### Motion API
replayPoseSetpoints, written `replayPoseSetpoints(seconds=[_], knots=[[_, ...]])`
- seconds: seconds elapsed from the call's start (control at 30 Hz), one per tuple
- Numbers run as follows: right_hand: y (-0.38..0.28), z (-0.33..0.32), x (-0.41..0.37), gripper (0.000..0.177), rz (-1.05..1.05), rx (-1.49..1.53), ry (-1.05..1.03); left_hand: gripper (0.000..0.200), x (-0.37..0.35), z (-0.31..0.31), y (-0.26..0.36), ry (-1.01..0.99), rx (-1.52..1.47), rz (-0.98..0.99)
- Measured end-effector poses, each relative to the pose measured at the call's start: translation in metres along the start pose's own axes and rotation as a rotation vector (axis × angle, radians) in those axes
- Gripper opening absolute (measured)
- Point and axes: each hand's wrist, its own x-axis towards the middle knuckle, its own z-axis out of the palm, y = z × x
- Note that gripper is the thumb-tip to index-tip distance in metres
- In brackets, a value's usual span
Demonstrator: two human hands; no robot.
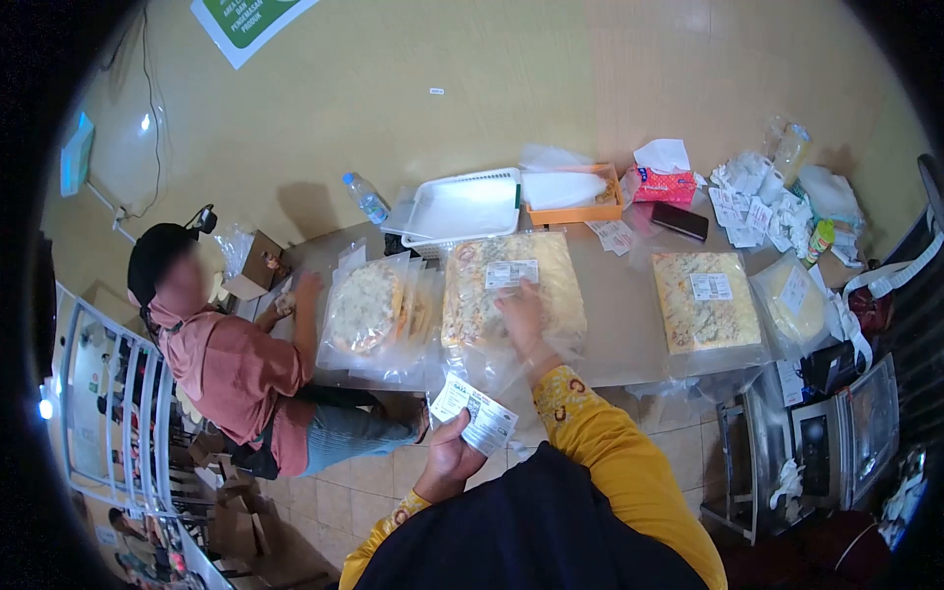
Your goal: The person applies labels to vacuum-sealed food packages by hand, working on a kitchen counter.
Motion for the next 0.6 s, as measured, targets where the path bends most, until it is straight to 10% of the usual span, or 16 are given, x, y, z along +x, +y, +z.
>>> replayPoseSetpoints(seconds=[0.37, 0.6], knots=[[0.011, -0.003, -0.034, 0.06, -0.429, -0.548, 0.095, 0.038, -0.006, -0.008, -0.003, 0.024, 0.043, 0.036], [0.009, -0.039, -0.154, 0.065, -0.324, -0.608, -0.109, 0.029, -0.029, -0.031, -0.005, 0.133, 0.128, 0.072]])
